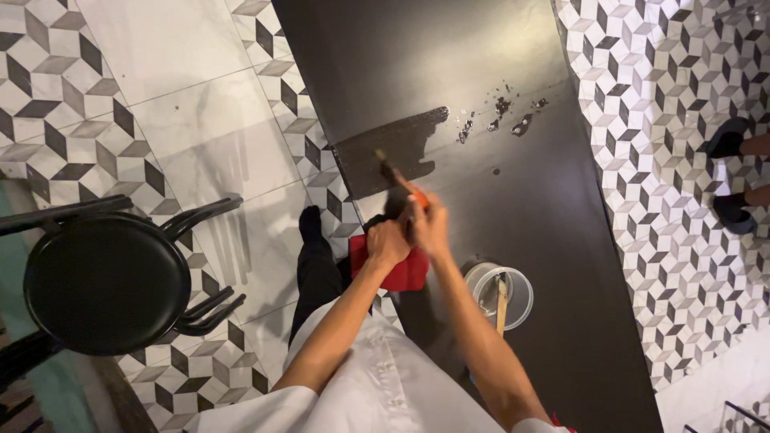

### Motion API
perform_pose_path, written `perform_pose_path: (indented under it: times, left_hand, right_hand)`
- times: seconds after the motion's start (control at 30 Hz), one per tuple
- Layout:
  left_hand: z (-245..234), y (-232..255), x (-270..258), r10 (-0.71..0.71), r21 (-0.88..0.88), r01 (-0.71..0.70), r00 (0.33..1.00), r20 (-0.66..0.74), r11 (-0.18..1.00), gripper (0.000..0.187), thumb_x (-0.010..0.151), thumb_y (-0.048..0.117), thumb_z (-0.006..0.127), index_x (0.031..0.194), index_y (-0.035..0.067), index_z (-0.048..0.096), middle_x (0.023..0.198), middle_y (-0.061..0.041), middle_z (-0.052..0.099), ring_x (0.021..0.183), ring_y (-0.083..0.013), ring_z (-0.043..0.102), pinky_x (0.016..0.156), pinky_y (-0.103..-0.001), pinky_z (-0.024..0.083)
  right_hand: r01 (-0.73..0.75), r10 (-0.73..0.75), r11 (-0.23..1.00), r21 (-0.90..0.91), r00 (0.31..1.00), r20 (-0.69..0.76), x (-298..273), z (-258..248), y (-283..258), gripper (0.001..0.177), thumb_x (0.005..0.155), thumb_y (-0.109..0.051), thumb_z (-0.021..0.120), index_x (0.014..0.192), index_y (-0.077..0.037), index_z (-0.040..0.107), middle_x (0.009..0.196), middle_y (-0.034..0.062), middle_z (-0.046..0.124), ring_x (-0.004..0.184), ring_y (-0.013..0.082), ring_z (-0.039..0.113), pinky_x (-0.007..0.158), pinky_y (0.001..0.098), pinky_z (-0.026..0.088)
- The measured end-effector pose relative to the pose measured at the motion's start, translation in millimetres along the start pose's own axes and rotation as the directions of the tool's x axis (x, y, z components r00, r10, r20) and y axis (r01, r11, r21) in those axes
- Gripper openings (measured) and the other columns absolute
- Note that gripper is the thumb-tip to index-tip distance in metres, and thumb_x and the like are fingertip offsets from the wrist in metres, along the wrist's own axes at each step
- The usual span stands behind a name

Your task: The person wipes a black table surface with a red cloth. They then spray a cleaning solution onto the table and use a brush to scrub the surface, spreading the liquid across the table.

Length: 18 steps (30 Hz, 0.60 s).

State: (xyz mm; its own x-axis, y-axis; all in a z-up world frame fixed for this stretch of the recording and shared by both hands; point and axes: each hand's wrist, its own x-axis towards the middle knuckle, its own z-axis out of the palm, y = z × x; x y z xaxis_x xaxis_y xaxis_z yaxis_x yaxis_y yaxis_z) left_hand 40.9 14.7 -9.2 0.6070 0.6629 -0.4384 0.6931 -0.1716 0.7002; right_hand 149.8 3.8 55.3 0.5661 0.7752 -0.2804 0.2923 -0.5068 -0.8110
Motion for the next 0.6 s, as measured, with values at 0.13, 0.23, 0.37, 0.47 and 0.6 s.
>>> perform_pose_path:
  times: [0.13,0.23,0.37,0.47,0.6]
  left_hand:
    - [-24.8,19.4,-8.7,0.005,-0.043,-0.011,0.992,-0.125,0.999,0.018,0.093,0.030,0.061,0.096,0.014,0.069,0.067,-0.018,0.071,0.063,-0.0392,0.071,0.060,-0.053,0.056]
    - [-22.6,18.7,-10.0,0.008,-0.025,-0.012,0.992,-0.125,1.000,0.021,0.095,0.032,0.060,0.095,0.013,0.068,0.066,-0.019,0.070,0.062,-0.0396,0.070,0.060,-0.053,0.056]
    - [-0.2,4.1,-6.7,0.011,-0.004,-0.011,0.999,-0.049,1.000,0.023,0.096,0.033,0.059,0.099,0.012,0.068,0.070,-0.019,0.071,0.064,-0.0408,0.070,0.059,-0.054,0.055]
    - [27.7,-19.0,-6.6,0.094,-0.054,-0.101,0.988,-0.119,0.993,0.027,0.093,0.033,0.060,0.103,0.009,0.066,0.077,-0.018,0.072,0.067,-0.0388,0.071,0.058,-0.051,0.056]
    - [51.0,-38.2,-11.8,0.240,-0.072,-0.277,0.913,-0.331,0.958,0.023,0.096,0.031,0.059,0.102,0.009,0.062,0.087,-0.015,0.072,0.077,-0.0334,0.073,0.066,-0.044,0.059]
  right_hand:
    - [-0.013,-0.001,0.993,-0.117,0.993,-0.121,9.7,-29.2,2.9,0.031,0.102,-0.019,0.062,0.126,0.000,0.069,0.109,0.0156,0.073,0.096,0.0192,0.069,0.087,0.0308,0.053]
    - [-0.032,0.022,0.993,-0.116,0.995,-0.094,4.0,-33.0,-9.5,0.032,0.102,-0.019,0.062,0.127,0.000,0.068,0.107,0.0158,0.072,0.094,0.0198,0.068,0.083,0.0303,0.053]
    - [-0.095,0.098,0.985,-0.144,0.995,0.015,-13.9,-11.3,-29.9,0.032,0.100,-0.018,0.061,0.126,-0.002,0.070,0.096,0.0182,0.069,0.084,0.0258,0.064,0.076,0.0360,0.051]
    - [0.088,-0.076,0.990,-0.110,0.991,0.112,-33.0,6.4,-43.1,0.032,0.100,-0.014,0.060,0.127,-0.001,0.068,0.098,0.0193,0.069,0.091,0.0295,0.066,0.084,0.0379,0.051]
    - [0.093,-0.058,0.977,-0.190,0.982,0.180,-44.5,17.4,-50.3,0.031,0.096,-0.013,0.063,0.124,-0.001,0.070,0.093,0.0215,0.067,0.087,0.0356,0.064,0.083,0.0408,0.050]
